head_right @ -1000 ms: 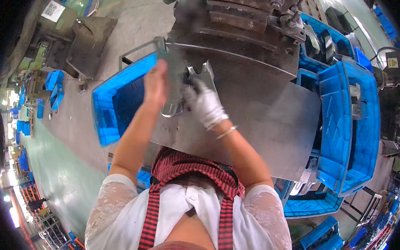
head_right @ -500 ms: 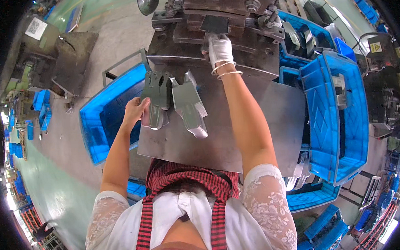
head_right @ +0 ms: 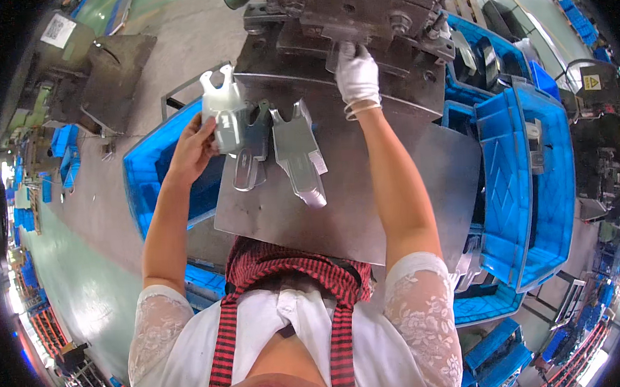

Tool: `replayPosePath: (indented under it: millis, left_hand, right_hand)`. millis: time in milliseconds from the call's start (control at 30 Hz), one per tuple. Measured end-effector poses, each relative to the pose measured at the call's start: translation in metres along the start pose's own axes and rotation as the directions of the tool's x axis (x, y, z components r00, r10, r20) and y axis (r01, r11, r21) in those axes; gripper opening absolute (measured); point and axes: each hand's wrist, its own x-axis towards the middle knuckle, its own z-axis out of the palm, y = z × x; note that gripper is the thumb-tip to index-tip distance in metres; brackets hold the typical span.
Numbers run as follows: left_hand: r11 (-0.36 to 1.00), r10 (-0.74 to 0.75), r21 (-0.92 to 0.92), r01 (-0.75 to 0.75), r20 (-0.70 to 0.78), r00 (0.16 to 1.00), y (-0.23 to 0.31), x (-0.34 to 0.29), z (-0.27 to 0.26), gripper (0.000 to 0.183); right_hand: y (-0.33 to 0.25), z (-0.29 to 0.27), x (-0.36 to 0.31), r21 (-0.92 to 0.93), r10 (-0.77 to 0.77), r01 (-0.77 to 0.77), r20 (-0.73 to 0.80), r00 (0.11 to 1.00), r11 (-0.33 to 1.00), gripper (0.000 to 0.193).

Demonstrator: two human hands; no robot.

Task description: The person takes metal pieces from a crate, inserts them into a press machine to shape them, and removes and stacks the finished metal parts on the table.

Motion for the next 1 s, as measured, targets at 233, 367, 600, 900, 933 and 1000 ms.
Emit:
replayPosePath:
  millis: [233,367,600,900,933,1000]
  left_hand:
    - [0.992,0.112,0.049,-0.114,0.045,0.993,-0.006,0.033,0.062,0.018]
    - [0.985,0.123,0.098,-0.143,0.188,0.974,-0.018,0.066,0.099,0.015]
    - [0.958,0.187,0.182,-0.222,0.193,0.963,-0.016,0.141,0.17,0.018]
    - [0.237,0.554,0.917,-0.322,0.145,0.82,-0.006,0.086,0.041,0.048]
    - [0.047,0.593,0.973,-0.224,0.153,0.79,-0.01,0.063,0.015,0.051]
    - [0.122,0.214,0.99,0.074,-0.1,0.972,-0.02,0.015,-0.034,0.054]
  right_hand:
    - [-0.021,0.002,-0.096,0.281,-0.037,0.072,-0.127,0.991,0.957,0.022]
    - [-0.054,-0.023,-0.151,-0.17,0.205,-0.16,0.295,0.933,0.972,0.016]
    - [-0.019,-0.007,-0.04,0.682,0.262,-0.066,-0.188,0.947,0.728,0.02]
    - [-0.041,0.007,-0.017,0.868,0.503,-0.291,0.056,0.863,0.403,0.014]
    - [-0.039,0.013,-0.014,0.793,0.491,-0.305,0.009,0.871,0.527,0.015]
    - [-0.065,0.008,-0.021,0.863,0.475,-0.269,0.039,0.879,0.427,0.013]
